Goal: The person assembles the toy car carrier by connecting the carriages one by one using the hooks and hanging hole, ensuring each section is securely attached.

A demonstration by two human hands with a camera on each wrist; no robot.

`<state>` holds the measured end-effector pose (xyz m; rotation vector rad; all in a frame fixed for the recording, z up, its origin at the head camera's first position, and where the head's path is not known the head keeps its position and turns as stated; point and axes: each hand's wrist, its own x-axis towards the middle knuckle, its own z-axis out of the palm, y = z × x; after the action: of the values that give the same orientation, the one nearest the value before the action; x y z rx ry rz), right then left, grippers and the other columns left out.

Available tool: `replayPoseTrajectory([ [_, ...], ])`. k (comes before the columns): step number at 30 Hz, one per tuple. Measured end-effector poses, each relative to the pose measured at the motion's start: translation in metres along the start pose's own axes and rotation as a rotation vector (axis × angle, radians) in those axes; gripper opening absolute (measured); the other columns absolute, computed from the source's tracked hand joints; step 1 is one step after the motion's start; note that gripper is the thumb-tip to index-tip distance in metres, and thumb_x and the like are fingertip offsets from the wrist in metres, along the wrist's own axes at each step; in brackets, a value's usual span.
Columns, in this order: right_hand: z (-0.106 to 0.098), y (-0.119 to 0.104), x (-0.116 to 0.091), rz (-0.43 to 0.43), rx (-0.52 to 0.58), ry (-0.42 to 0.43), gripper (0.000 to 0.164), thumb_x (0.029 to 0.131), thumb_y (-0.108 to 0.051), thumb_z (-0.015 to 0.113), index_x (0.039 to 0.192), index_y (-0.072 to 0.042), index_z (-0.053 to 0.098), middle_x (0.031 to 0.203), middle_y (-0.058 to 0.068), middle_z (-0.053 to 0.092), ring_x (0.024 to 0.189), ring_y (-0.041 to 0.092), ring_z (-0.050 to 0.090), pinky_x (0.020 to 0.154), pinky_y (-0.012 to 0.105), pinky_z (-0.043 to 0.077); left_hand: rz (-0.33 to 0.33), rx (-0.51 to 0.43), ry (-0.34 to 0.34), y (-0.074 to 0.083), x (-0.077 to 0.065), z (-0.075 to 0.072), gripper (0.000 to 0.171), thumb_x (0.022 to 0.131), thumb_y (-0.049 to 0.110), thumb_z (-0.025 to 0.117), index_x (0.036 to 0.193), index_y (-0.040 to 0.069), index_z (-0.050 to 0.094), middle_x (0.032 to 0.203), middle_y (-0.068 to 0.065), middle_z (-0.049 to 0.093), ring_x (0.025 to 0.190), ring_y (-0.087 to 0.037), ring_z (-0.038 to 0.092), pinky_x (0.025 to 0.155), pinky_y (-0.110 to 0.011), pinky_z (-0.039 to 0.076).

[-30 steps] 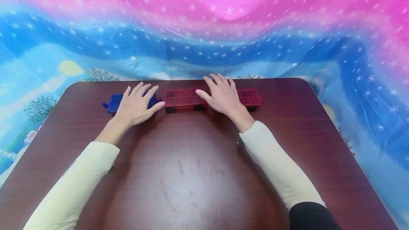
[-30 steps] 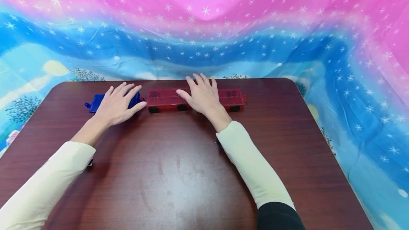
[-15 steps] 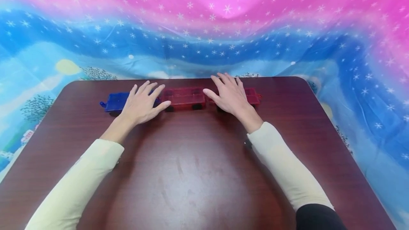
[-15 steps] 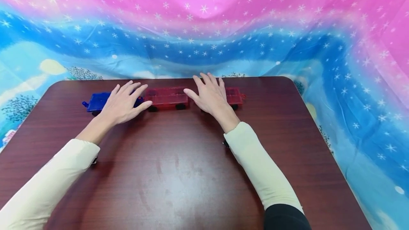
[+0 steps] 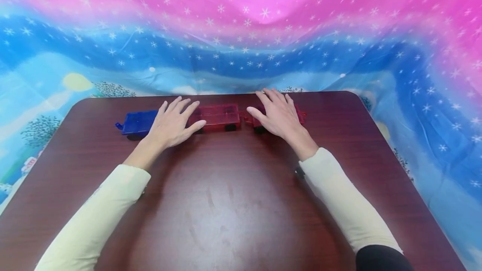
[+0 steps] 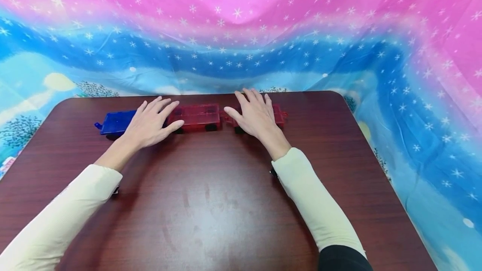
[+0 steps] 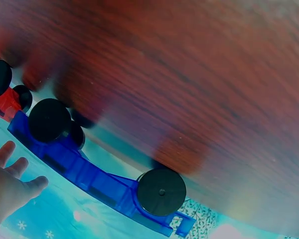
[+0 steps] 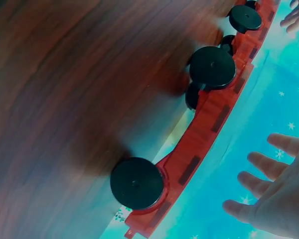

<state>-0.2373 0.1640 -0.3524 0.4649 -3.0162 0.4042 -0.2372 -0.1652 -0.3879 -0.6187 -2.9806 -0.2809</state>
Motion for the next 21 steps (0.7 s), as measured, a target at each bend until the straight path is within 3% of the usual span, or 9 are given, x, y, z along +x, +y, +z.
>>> replayPoseTrajectory([
  [21,0.001,0.027,-0.007,-0.009,0.040,0.003,0.079,0.100,-0.067,0.042,0.159,-0.016,0.036,0.163,0.012,0.031,0.152,0.034,0.020,0.120,0.062,0.009,0.044,0.002,-0.030,0.014,0.014,0.003,0.081,0.097,0.071,0.041,0.160,0.020,0.035,0.162,-0.016,0.032,0.153,-0.037,0.016,0.121,-0.061,0.004],
])
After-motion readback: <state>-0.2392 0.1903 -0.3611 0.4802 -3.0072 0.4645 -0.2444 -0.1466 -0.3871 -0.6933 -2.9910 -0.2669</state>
